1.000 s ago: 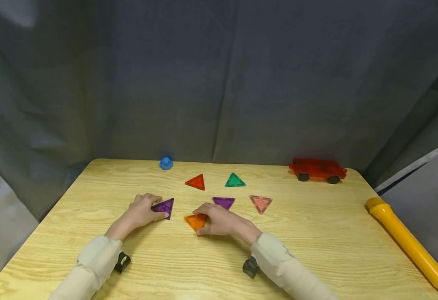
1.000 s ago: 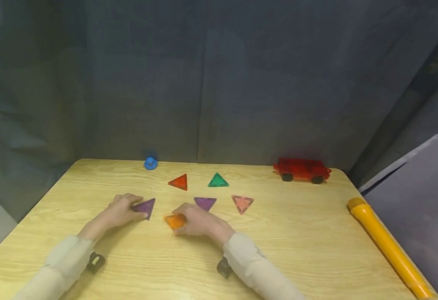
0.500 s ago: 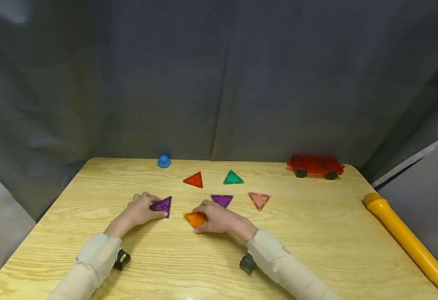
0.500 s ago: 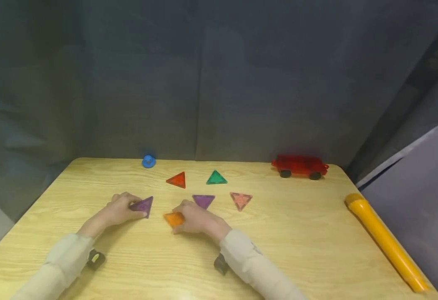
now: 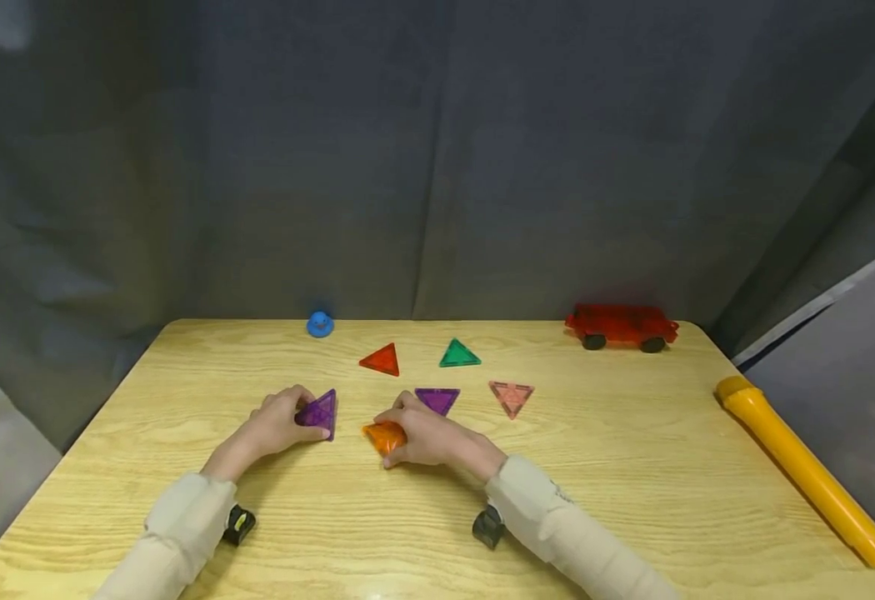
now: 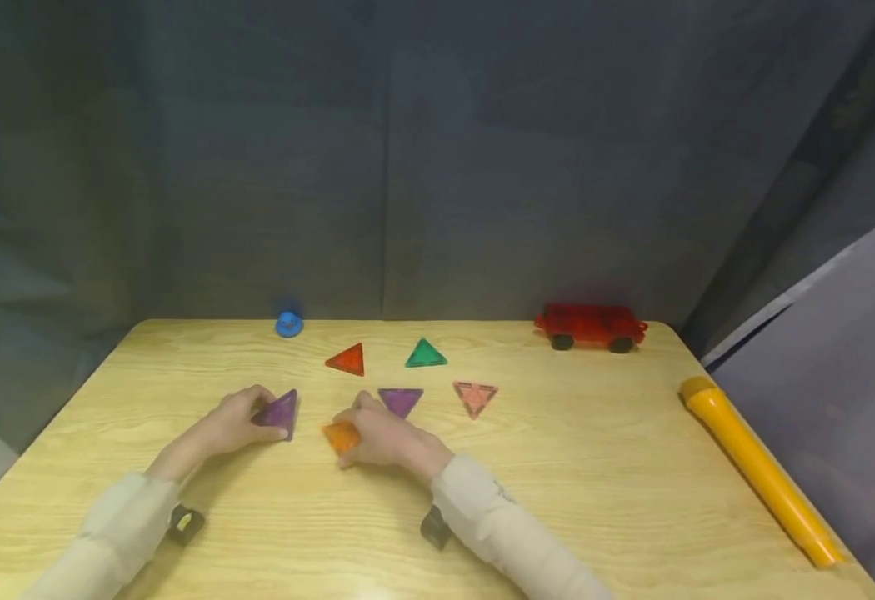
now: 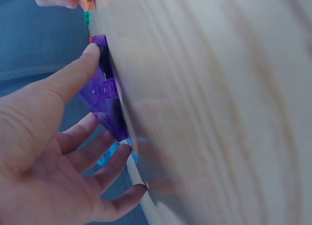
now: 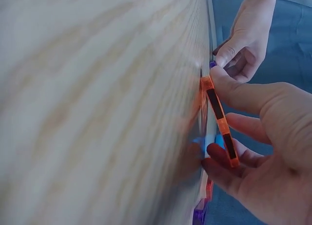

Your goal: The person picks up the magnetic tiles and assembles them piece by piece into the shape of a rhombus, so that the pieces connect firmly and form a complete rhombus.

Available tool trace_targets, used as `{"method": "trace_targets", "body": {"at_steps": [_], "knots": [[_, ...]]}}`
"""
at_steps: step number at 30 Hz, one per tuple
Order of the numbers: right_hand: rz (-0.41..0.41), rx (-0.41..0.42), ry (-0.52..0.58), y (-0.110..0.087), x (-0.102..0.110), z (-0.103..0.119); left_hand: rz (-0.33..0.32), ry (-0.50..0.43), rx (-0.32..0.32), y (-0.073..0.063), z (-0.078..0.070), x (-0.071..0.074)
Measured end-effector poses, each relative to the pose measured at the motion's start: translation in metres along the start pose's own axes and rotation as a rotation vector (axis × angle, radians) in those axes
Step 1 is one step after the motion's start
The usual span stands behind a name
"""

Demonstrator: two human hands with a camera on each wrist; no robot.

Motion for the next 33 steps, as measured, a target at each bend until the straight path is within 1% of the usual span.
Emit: {"method": "trace_targets", "body": {"at_steps": [4,7,10,14,20,23,27,30,33], "knots": [[-0.007,0.007,0.009,-0.001,0.002,0.001,-0.002,-0.019,-0.011,0.0,-0.003,0.0],[-0.008,0.005,0.002,-0.004,0.004,0.002,0.0,-0.016,-0.039,0.0,-0.009,-0.001],[-0.001,-0.015,0.012,-0.007,0.005,-0.001,0.008,-0.008,-0.069,0.0,-0.016,-0.002],[0.016,-0.03,0.053,-0.01,0.005,-0.006,0.029,0.007,-0.098,-0.002,-0.02,-0.004],[0.025,-0.009,0.087,-0.011,0.003,-0.011,0.071,0.034,-0.151,-0.007,-0.024,-0.009],[0.025,0.0,0.107,-0.012,0.002,-0.012,0.091,0.022,-0.18,-0.008,-0.026,-0.011],[0.026,0.019,0.136,-0.011,0.001,-0.012,0.127,-0.023,-0.211,-0.01,-0.03,-0.016],[0.031,0.026,0.156,-0.011,0.0,-0.012,0.154,-0.047,-0.216,-0.011,-0.032,-0.02],[0.036,0.011,0.174,-0.011,0.0,-0.013,0.169,-0.062,-0.221,-0.014,-0.035,-0.022]]}}
Point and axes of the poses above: each hand's wrist, its own y-axis towards the middle knuckle, its own x-axis out of the back of the hand, z = x × y, the point moved 10 cm from there along y, towards the middle knuckle, and after that the axes turned 10 degrees about y, right-handed, at the moved point
